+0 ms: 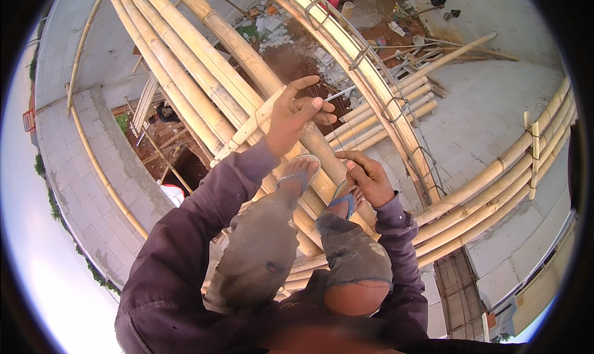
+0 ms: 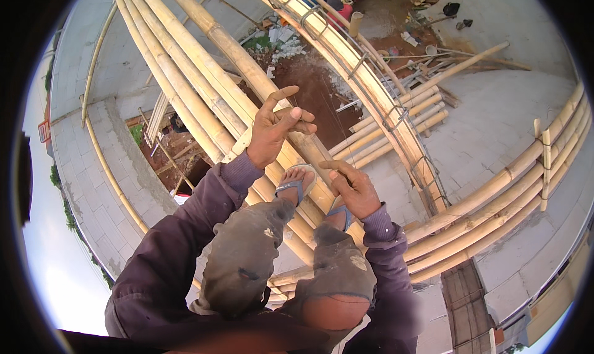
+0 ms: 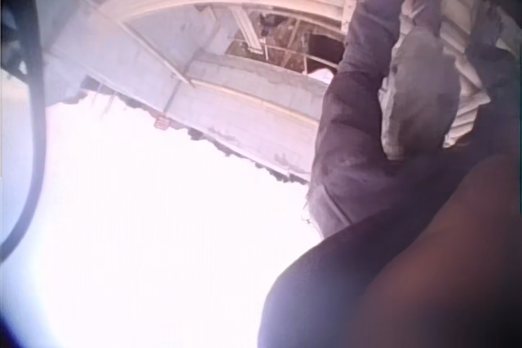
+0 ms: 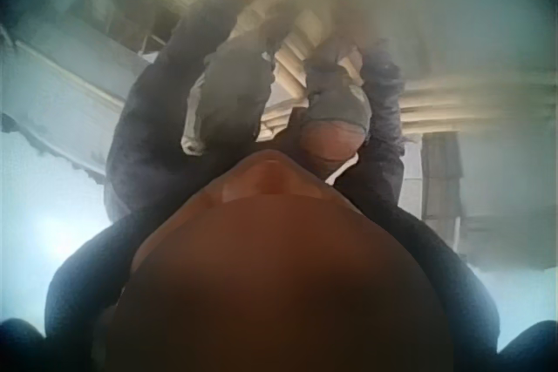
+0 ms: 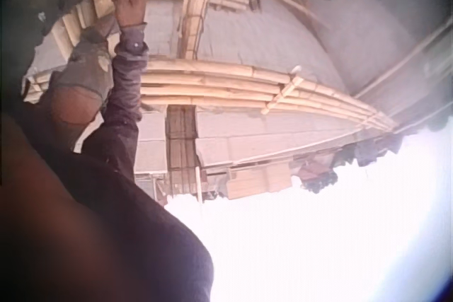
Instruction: The person stands on bamboo scaffolding and ties metal wire ties around preformed rebar stirrups to secure them to the rebar cage. The worker repeatedly reaches for wire ties, wraps them around the stirrup and longitudinal bars, and twists them tight by hand.
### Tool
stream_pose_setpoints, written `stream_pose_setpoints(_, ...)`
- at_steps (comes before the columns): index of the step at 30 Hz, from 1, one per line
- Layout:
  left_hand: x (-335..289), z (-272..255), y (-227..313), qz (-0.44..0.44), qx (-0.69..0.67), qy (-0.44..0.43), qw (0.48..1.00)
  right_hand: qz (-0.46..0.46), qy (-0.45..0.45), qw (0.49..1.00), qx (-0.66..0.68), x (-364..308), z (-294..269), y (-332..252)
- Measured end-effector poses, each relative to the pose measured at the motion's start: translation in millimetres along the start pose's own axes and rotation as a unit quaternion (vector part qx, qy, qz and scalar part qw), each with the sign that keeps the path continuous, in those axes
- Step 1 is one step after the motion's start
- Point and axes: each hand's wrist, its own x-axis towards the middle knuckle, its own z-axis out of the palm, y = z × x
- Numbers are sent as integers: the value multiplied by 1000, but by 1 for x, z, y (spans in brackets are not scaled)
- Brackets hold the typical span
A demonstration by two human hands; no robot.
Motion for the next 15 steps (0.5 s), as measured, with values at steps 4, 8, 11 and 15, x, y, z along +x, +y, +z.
stream_pose_setpoints(4, -36, 18, 54, 35, -15, 26, 999, -10, -23, 999, -30, -32, 16, -57)
stream_pose_setpoints(8, -84, 29, 105, -19, -25, 49, 998, 52, -62, 997, 12, -70, 38, -107)
stream_pose_setpoints(11, -119, 39, 138, -48, -37, 96, 994, 46, -47, 998, -2, -95, 62, -146)
stream_pose_setpoints(15, -159, 57, 176, -95, -90, 121, 984, 49, -5, 998, -31, -124, 95, -194)
